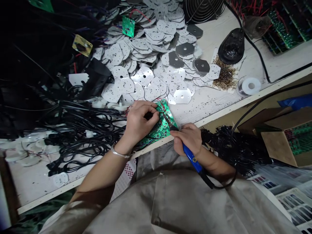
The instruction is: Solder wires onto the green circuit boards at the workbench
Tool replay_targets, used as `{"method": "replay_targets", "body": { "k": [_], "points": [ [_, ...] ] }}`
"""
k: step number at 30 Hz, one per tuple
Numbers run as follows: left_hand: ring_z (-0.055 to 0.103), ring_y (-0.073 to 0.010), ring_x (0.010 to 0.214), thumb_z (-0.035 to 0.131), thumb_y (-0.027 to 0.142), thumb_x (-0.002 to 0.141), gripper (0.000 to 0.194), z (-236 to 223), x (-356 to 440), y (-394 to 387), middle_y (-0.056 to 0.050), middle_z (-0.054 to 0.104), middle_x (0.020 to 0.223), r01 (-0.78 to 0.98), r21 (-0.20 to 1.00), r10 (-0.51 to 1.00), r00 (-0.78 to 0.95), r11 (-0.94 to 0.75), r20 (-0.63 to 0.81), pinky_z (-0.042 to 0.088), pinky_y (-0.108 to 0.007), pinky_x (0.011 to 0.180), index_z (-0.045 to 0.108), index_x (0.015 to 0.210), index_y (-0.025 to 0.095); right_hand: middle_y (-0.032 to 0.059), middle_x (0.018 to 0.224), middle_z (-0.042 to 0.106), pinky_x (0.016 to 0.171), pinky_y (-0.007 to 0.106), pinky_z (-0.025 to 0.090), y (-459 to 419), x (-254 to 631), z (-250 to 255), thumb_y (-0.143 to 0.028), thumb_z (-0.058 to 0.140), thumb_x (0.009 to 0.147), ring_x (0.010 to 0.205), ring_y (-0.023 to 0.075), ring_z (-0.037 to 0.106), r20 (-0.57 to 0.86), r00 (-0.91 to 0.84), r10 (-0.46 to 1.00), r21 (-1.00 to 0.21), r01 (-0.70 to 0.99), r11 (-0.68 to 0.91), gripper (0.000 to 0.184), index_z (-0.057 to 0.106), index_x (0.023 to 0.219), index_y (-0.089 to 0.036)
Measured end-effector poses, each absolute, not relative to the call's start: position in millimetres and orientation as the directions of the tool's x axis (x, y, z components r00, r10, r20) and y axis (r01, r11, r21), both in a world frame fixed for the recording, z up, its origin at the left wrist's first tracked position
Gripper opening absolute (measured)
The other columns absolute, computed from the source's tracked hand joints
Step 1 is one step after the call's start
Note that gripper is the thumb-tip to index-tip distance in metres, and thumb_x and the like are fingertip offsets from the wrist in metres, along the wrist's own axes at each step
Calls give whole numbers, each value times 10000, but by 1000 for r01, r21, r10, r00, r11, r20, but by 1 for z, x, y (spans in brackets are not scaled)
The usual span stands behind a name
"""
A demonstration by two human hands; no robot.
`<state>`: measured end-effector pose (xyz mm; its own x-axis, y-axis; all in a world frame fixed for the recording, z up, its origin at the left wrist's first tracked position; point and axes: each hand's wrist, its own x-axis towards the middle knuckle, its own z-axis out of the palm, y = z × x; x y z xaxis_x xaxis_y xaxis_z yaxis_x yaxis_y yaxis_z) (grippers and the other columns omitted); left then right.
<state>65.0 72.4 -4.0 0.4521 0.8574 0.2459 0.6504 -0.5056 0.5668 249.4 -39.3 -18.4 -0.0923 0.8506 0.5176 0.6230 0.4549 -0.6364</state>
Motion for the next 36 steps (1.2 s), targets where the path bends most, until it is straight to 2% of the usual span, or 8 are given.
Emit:
{"method": "replay_targets", "body": {
  "k": [7,13,18,22,26,36],
  "points": [
    [638,-200,908,610,151,799,122,-4,66,73,-28,721,913,663,560,864,441,-497,244,494,-375,833,569,696,203,-6,665,669,634,358,562,-39,246,-29,-262,430,968,512,131,580,506,-98,857,-610,662,436,192,596,1054,-218],
    [643,-200,909,600,149,805,130,-6,66,72,-35,721,912,657,562,861,437,-503,260,493,-373,832,564,693,203,9,747,719,533,305,557,-29,233,-8,-156,458,941,528,122,617,652,30,758,-577,668,470,167,577,1048,-206],
    [638,-206,919,590,153,804,135,-6,66,72,-42,720,913,665,570,871,433,-482,231,475,-387,852,559,681,199,13,800,743,563,272,584,-27,228,7,-87,500,889,604,125,670,638,22,769,-585,664,466,227,585,1065,-202],
    [634,-205,920,591,159,797,128,-7,67,72,-30,721,912,673,565,875,426,-477,230,469,-382,846,561,682,205,5,746,730,625,293,615,-37,232,3,-127,479,913,637,147,684,610,106,785,-646,641,415,224,618,1071,-204],
    [631,-213,931,592,162,788,131,-7,67,72,-24,722,918,673,562,872,428,-482,236,469,-388,837,559,671,213,-4,696,714,702,327,628,-41,236,-2,-150,489,921,646,165,687,639,145,756,-650,627,429,241,633,1106,-207],
    [630,-215,929,590,161,791,134,-6,67,72,-32,721,927,678,570,880,423,-464,214,467,-398,841,553,674,215,-7,702,705,678,305,600,-38,238,-3,-132,497,904,678,169,683,618,107,779,-657,614,438,276,615,1135,-227]
  ]
}}
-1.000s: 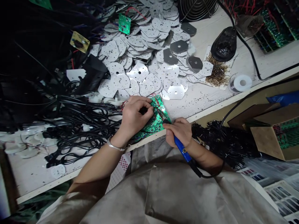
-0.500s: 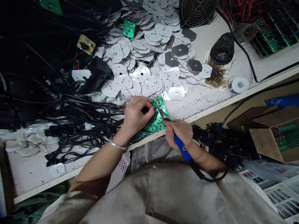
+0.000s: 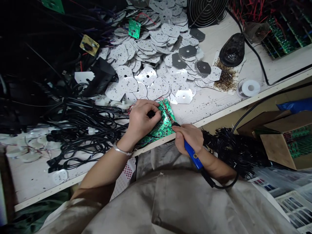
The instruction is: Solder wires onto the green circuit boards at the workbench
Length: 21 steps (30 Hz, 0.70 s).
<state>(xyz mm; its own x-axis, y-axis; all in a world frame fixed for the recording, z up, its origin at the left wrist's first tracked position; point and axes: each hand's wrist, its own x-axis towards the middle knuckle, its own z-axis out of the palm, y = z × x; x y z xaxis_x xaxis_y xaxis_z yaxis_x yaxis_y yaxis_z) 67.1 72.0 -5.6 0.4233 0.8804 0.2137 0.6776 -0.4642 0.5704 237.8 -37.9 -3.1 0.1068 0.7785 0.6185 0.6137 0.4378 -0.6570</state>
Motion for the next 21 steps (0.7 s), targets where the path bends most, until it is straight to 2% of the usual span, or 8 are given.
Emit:
{"method": "replay_targets", "body": {
  "k": [7,17,21],
  "points": [
    [638,-216,924,596,150,787,127,-3,67,72,-38,724,921,676,569,878,425,-469,219,480,-395,842,564,677,203,-4,680,697,658,293,601,-34,241,1,-137,489,908,688,170,693,616,54,786,-629,635,450,249,607,1115,-209],
    [638,-209,920,601,130,760,141,-1,67,75,-23,728,914,671,604,894,411,-430,180,484,-410,867,567,653,215,-6,664,684,630,313,611,-32,239,-3,-159,474,928,671,174,686,630,82,772,-635,627,451,239,610,1115,-222],
    [638,-192,883,596,113,739,160,-1,67,80,-6,721,888,667,627,899,416,-403,136,482,-405,873,552,630,223,14,743,702,646,332,616,-31,244,-3,-207,466,953,711,178,688,557,-8,830,-617,665,421,229,603,1130,-256]
  ]
}}
